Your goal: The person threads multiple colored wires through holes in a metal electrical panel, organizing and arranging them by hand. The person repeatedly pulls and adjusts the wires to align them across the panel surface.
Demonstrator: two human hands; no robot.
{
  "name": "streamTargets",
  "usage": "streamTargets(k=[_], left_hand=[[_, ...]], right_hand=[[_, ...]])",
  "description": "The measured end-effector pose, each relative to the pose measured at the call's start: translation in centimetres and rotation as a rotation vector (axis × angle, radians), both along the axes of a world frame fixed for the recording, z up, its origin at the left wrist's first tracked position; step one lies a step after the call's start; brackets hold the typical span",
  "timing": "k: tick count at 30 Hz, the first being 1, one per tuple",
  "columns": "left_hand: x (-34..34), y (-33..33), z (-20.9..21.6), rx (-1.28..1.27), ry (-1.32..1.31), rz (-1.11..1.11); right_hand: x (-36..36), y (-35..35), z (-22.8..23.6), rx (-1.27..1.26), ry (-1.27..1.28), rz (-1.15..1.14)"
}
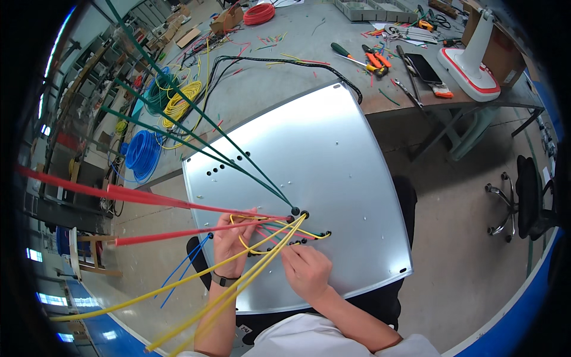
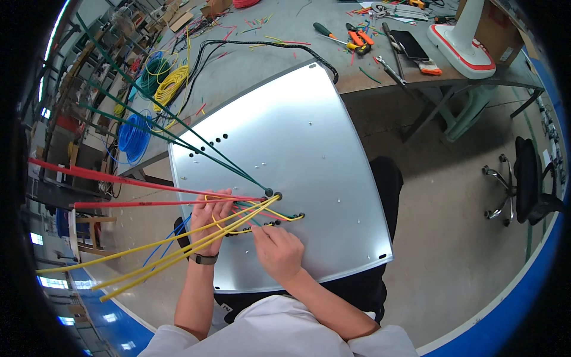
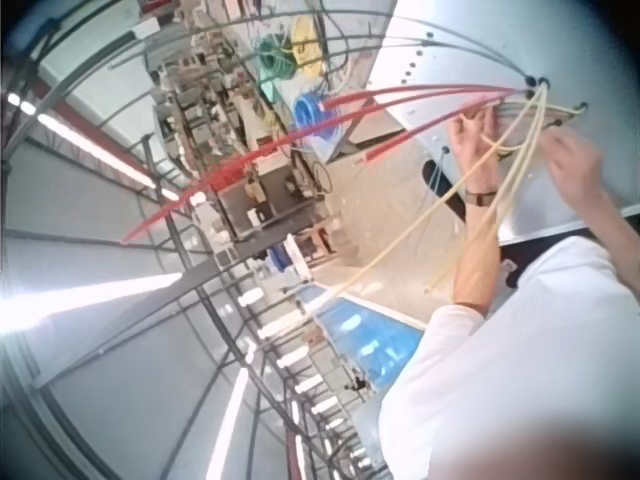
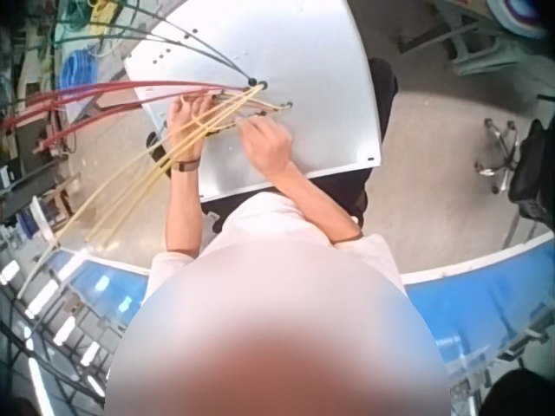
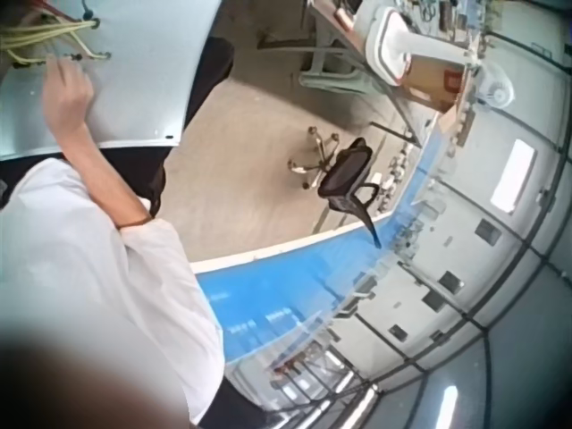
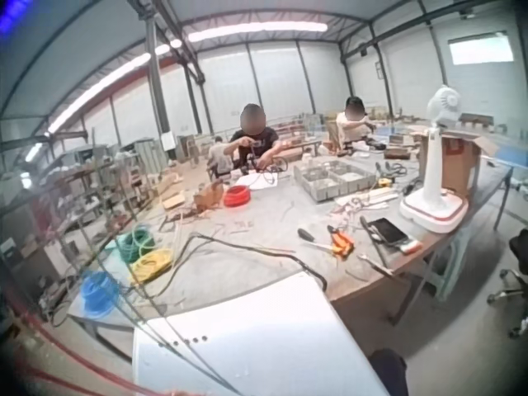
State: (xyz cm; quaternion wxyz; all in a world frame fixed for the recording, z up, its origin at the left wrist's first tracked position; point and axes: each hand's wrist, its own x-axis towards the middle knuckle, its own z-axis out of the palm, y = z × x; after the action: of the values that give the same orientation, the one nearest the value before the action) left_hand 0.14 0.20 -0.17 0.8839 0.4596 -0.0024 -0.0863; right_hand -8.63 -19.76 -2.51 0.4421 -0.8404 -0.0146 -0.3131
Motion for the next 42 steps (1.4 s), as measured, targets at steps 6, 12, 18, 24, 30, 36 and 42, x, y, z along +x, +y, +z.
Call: streamTargets(k=[6, 12, 18, 24, 30, 36, 42], left_hand=[[-0.3, -0.2, 0.2, 0.041, -0.034, -0.024], [-0.3, 0.0, 0.2, 0.075, -0.044, -0.039], [-0.2, 0.2, 0.1, 0.083, -0.057, -0.045], [0.0, 0.5, 0.1, 0.041, -0.057, -0.040], [0.2, 0.7, 0.0, 0.009, -0.045, -0.041], [0.1, 0.6, 0.1, 0.030, -0.047, -0.038], [0.2, 0.7, 0.0, 0.042, -0.053, -0.055]], right_hand=[[-0.8, 0.3, -0.1, 0.040, 0.026, 0.040], [-1.5, 0.3, -0.5, 0.204, 0.111, 0.096], [-1.2, 0.4, -0.1, 0.227, 0.123, 0.089], [-0.5, 0.4, 0.7, 0.184, 0.091, 0.113], [-0.2, 1.3, 0.8, 0.160, 0.075, 0.131], [0.0, 1.6, 0.8, 0.271, 0.145, 0.117], [-0.2, 1.7, 0.6, 0.326, 0.179, 0.146]])
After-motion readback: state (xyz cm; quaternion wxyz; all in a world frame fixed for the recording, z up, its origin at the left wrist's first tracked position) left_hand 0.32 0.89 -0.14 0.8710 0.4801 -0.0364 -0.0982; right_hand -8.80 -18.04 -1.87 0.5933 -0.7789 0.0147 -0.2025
